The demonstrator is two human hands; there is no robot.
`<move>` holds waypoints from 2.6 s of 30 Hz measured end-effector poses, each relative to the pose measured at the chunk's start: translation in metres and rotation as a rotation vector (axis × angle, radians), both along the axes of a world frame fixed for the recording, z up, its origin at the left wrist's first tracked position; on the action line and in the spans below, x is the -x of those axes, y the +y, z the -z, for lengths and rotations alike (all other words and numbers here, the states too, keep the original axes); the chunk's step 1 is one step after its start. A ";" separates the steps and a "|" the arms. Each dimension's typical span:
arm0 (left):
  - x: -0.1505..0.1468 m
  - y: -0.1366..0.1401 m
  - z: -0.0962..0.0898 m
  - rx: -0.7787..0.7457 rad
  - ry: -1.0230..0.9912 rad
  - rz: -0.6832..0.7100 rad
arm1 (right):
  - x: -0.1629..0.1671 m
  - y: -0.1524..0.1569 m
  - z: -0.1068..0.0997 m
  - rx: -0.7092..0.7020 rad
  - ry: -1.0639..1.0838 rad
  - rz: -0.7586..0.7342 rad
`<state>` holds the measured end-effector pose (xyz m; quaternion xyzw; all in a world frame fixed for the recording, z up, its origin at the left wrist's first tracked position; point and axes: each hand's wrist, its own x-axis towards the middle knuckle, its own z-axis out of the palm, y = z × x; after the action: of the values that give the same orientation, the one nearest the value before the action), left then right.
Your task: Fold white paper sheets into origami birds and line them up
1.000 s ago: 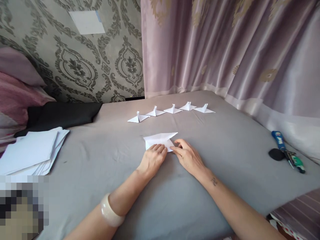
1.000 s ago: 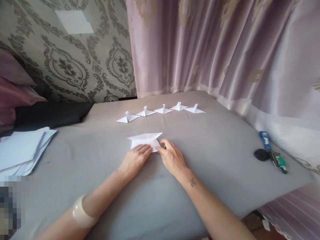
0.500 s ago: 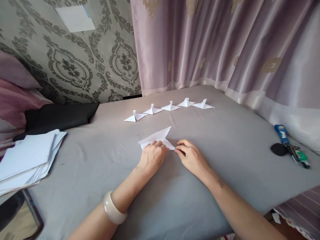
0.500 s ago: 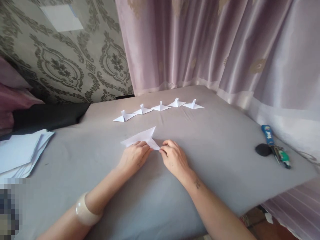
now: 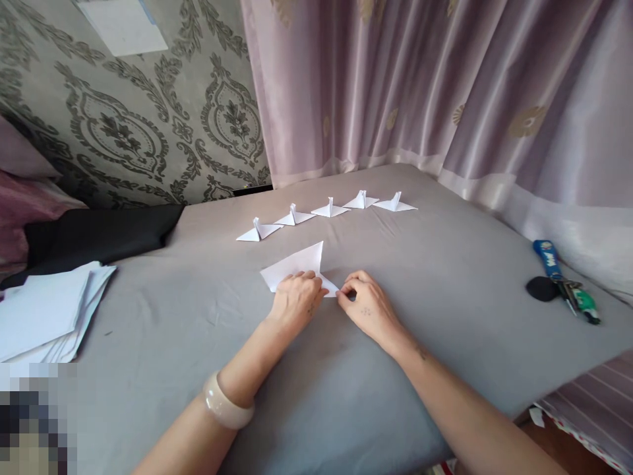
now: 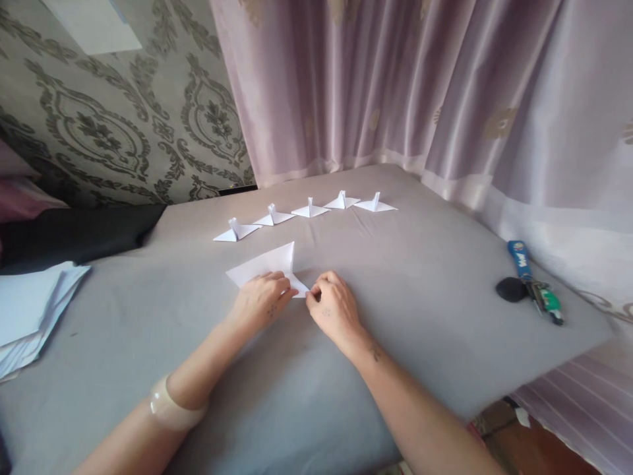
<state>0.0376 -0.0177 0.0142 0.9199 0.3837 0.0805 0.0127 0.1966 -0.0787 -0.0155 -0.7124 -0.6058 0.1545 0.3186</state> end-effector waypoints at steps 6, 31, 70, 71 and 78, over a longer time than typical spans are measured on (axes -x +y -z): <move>-0.003 0.002 -0.003 0.003 0.064 0.026 | -0.008 0.000 -0.003 -0.015 0.072 0.002; -0.001 -0.009 -0.004 -0.054 0.065 0.127 | -0.004 -0.019 -0.015 0.002 -0.177 -0.162; -0.015 -0.001 -0.002 -0.021 0.134 0.164 | -0.025 -0.002 -0.013 0.315 0.160 -0.025; -0.015 -0.001 -0.002 -0.024 0.129 0.170 | -0.026 -0.003 -0.012 0.307 0.180 -0.021; -0.014 0.001 0.003 -0.062 0.094 0.169 | -0.016 -0.011 -0.014 0.135 0.241 0.012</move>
<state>0.0513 -0.0172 0.0112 0.9517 0.3022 0.0476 -0.0271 0.2124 -0.0898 -0.0013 -0.7121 -0.5473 0.2777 0.3410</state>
